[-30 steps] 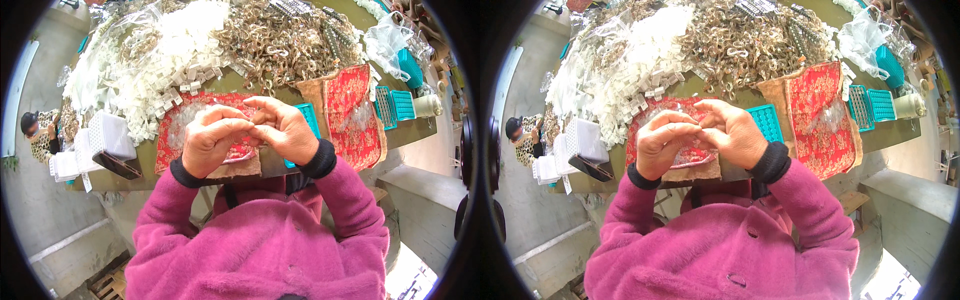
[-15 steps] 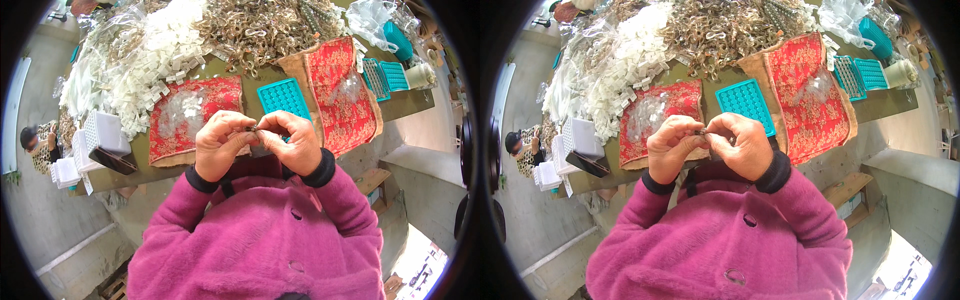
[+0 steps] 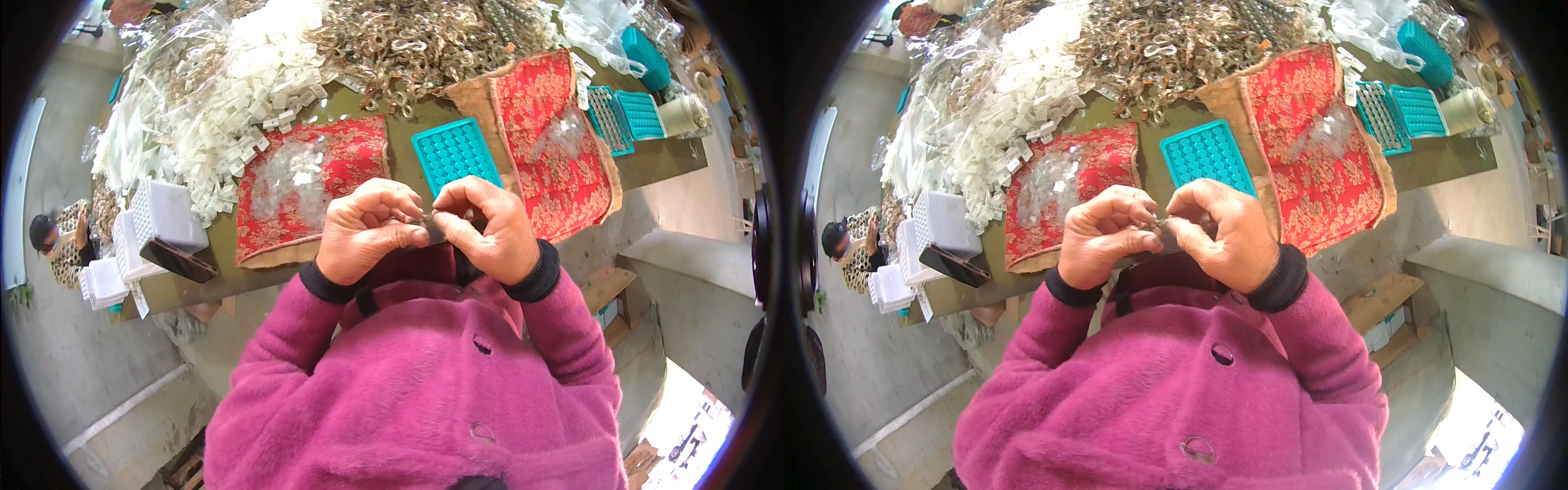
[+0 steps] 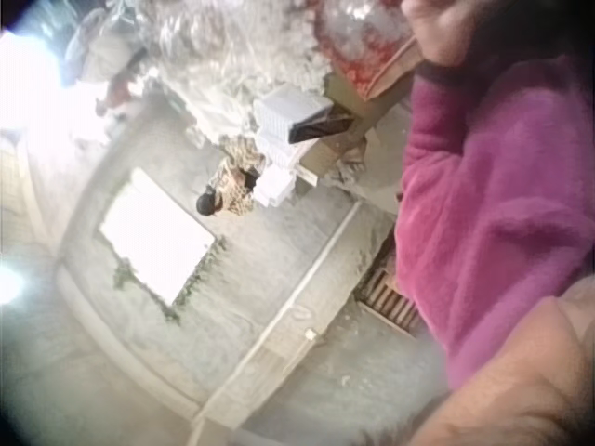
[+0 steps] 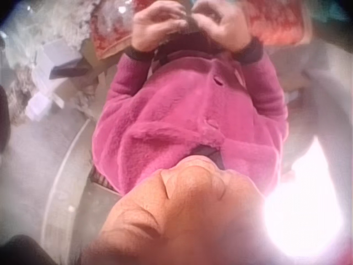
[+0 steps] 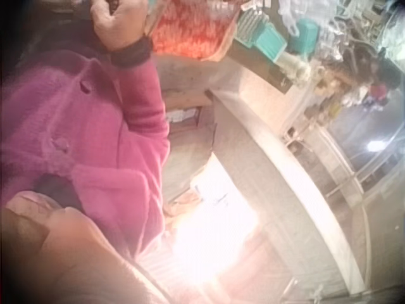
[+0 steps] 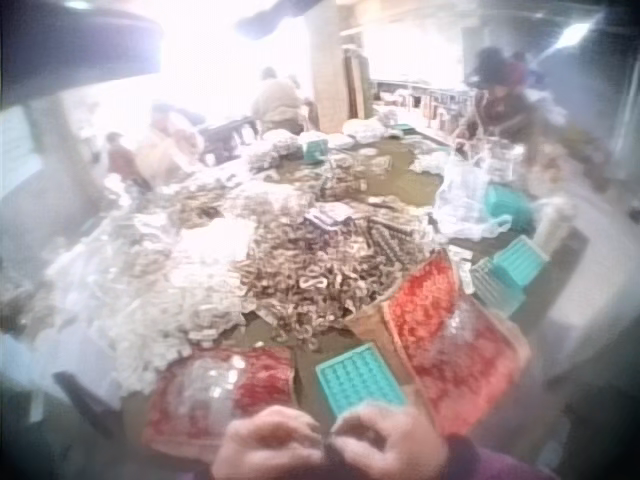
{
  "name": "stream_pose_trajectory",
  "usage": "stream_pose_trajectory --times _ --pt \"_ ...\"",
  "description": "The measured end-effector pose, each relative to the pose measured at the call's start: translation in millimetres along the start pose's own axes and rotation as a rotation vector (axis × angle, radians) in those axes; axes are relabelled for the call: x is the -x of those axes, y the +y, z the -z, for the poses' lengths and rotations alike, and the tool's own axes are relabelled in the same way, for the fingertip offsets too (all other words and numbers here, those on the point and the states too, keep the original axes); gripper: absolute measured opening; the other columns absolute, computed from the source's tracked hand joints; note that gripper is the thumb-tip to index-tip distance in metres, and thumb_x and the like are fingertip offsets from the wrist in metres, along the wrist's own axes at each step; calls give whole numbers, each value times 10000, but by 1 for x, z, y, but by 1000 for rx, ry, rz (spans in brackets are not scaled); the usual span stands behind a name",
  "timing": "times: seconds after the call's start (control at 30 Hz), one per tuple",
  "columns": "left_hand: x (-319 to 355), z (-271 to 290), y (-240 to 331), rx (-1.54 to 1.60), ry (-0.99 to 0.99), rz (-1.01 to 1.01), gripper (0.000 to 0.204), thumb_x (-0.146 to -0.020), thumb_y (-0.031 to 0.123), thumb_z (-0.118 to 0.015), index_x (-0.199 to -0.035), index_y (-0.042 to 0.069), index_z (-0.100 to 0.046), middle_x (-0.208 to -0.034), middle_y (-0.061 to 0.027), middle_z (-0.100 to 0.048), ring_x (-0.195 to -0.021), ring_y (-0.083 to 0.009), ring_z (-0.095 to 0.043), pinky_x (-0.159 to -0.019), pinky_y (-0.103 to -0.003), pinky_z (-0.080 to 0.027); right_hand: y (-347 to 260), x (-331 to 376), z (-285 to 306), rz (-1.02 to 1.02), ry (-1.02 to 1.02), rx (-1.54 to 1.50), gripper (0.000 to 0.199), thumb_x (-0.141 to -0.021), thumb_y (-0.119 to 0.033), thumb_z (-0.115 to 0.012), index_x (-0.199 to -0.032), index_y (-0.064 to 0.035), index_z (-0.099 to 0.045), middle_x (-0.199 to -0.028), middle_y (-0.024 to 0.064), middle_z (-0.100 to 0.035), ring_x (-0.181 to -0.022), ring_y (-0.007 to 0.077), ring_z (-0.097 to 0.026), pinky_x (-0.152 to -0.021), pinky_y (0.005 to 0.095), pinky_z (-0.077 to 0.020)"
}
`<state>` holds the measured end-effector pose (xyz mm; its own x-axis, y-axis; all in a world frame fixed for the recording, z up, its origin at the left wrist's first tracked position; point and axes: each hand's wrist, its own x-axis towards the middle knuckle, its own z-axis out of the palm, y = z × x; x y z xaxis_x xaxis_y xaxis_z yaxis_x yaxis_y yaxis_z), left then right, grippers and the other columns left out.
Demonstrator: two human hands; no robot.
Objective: The person repeatedly picks small white plastic pieces and metal rings from a table, then joins them together by hand. The assembled keyrings are placed into a blue tray on the table.
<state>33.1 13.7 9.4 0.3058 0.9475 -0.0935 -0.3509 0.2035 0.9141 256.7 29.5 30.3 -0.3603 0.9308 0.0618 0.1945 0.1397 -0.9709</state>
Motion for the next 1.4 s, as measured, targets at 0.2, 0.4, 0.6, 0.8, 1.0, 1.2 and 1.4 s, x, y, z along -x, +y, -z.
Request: stream_pose_trajectory --times 0.2,0.4,0.6,0.8,1.0,1.2,1.4 --pt "-3 -1 5 88 36 34 289 -762 -101 -871 -958 47 -717 -1015 -16 -666 -899 -106 -658 -798 -283 -563 0 -10 -9 135 -16 -26 124 -864 -12 -802 -982 -8 -766 -892 100 -729 -812 189 -713 -719 310 -560" --pt "-17 43 36 -941 -11 -252 263 -766 67 -906 -878 52 -669 -885 -58 -691 -795 -167 -690 -722 -319 -566 4 -14 -19 109 42 -23 124 -869 -1 -808 -984 -3 -761 -914 88 -719 -834 167 -696 -741 290 -553" --pt "-73 164 56 -1737 380 -501 143 -859 18 -662 -973 53 -742 -974 -139 -701 -985 -351 -674 -891 -427 -554 11 -14 -26 39 49 -123 121 -880 26 -779 -994 -8 -755 -917 74 -711 -835 169 -675 -751 294 -532" --pt "-85 180 59 -1733 394 -357 191 -787 101 -795 -975 80 -770 -947 -133 -694 -956 -368 -662 -866 -451 -541 6 -18 -26 64 19 -15 99 -868 -4 -785 -957 -15 -743 -865 90 -689 -781 210 -662 -704 316 -519" --pt "-66 142 68 -1516 540 -612 192 -806 55 -768 -995 74 -745 -884 -96 -651 -830 -283 -663 -752 -389 -551 11 -16 -24 203 102 -38 137 -847 40 -778 -963 -21 -737 -953 86 -697 -867 222 -678 -779 329 -550" --pt "-34 72 51 -630 317 -324 122 -952 -40 -689 -1073 -28 -680 -1034 -98 -659 -766 -156 -709 -607 -275 -605 7 -3 -26 129 148 -231 117 -908 58 -741 -1006 4 -707 -1065 104 -687 -890 177 -686 -780 297 -576" --pt "-11 0 15 -234 164 -101 151 -1021 44 -678 -1159 -14 -680 -908 -94 -741 -717 -130 -723 -612 -272 -611 1 10 -22 275 329 -212 114 -951 48 -716 -1046 -9 -689 -1093 111 -668 -868 143 -666 -751 281 -576"
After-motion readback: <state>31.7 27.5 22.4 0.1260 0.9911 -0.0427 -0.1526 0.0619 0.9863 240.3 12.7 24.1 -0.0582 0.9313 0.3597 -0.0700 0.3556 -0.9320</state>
